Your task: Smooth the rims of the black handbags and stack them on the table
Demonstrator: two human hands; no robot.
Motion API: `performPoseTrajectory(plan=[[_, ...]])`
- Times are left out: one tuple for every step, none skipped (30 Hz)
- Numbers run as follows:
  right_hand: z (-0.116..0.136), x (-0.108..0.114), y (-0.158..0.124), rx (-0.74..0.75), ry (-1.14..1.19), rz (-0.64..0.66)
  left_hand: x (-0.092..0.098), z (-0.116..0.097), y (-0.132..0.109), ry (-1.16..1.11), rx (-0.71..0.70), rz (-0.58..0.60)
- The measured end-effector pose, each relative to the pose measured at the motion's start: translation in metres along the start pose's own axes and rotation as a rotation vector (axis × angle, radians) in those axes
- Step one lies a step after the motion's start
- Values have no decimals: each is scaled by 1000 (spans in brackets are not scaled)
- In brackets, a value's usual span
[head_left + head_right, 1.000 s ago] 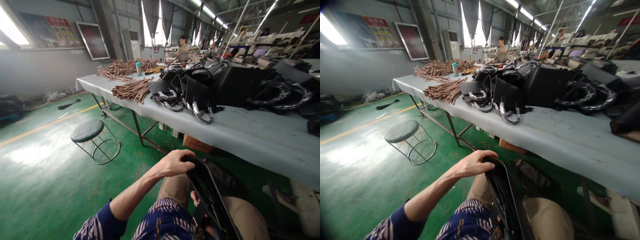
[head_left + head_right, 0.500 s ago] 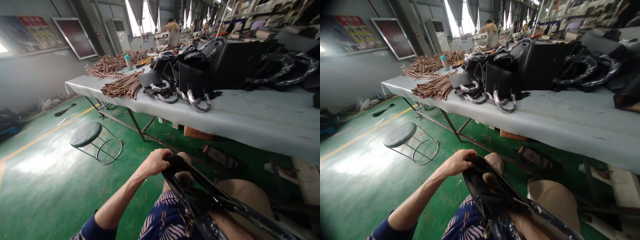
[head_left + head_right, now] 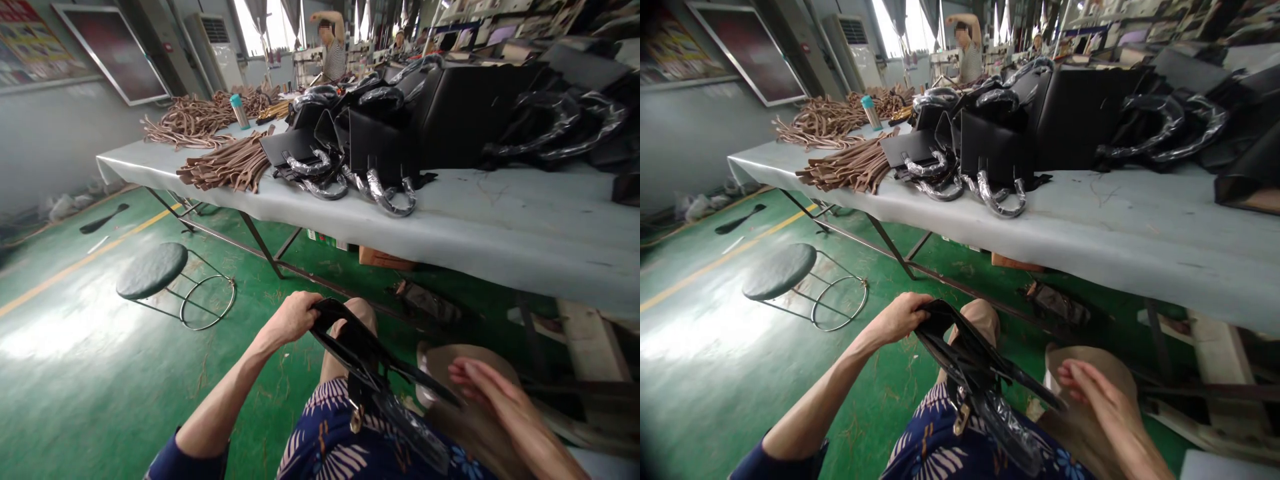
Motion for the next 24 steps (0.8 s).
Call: performPoseTrajectory(plan=[[16,5,-5,27,-134,12,1,-1,2,-12,-5,15],[32,2,-10,52,-272,64,1,-1,4,-30,-5,34],[47,-5,-15,86,-381,114,1,-2,6,-49,1,53],[58,-17,-19,119,-464,173,1,-3,8,-66,11,67],[67,-30,-20,155,-530,212,1,-4,9,-80,22,77],[72,-44,-19,175,-591,254,1,-5,9,-93,31,86],[75,-55,-16,167,-626,260,2,-6,9,-102,36,94],[76,-63,-11,138,-643,256,4,-7,9,-111,41,104],[77,-69,-6,124,-652,254,5,-7,7,-118,46,118],[80,-74,-1,130,-658,266,8,-7,5,-122,56,136],[85,-77,3,151,-661,292,10,-7,1,-125,66,159],[91,-78,5,187,-666,321,13,-6,-3,-126,72,188],[99,-77,6,222,-675,350,15,-6,-8,-127,71,225],[106,-74,5,243,-683,371,17,-6,-13,-128,60,267],[113,-71,5,248,-691,384,17,-7,-19,-122,45,305],[118,-68,4,240,-702,393,17,-9,-25,-101,31,325],[121,-65,3,226,-715,398,16,-10,-30,-59,25,323],[123,-64,2,211,-728,398,15,-12,-35,4,27,294],[123,-63,2,200,-734,391,13,-15,-39,76,27,247],[122,-63,2,197,-731,372,10,-20,-42,142,15,195],[120,-64,2,198,-729,354,7,-27,-44,187,-19,155],[118,-64,3,205,-729,338,3,-36,-46,211,-75,131],[116,-66,4,217,-734,335,-1,-46,-48,219,-146,123],[114,-67,4,228,-745,343,-4,-56,-48,225,-224,128]])
Point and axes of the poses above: each hand's wrist, its own y-axis towards the middle knuckle, its own x-axis out of the back of the hand, z = x × y, the point moved 6 cm from there along y, towards the middle knuckle, and after that the axes turned 15 degrees about z, right-handed, at the moved point
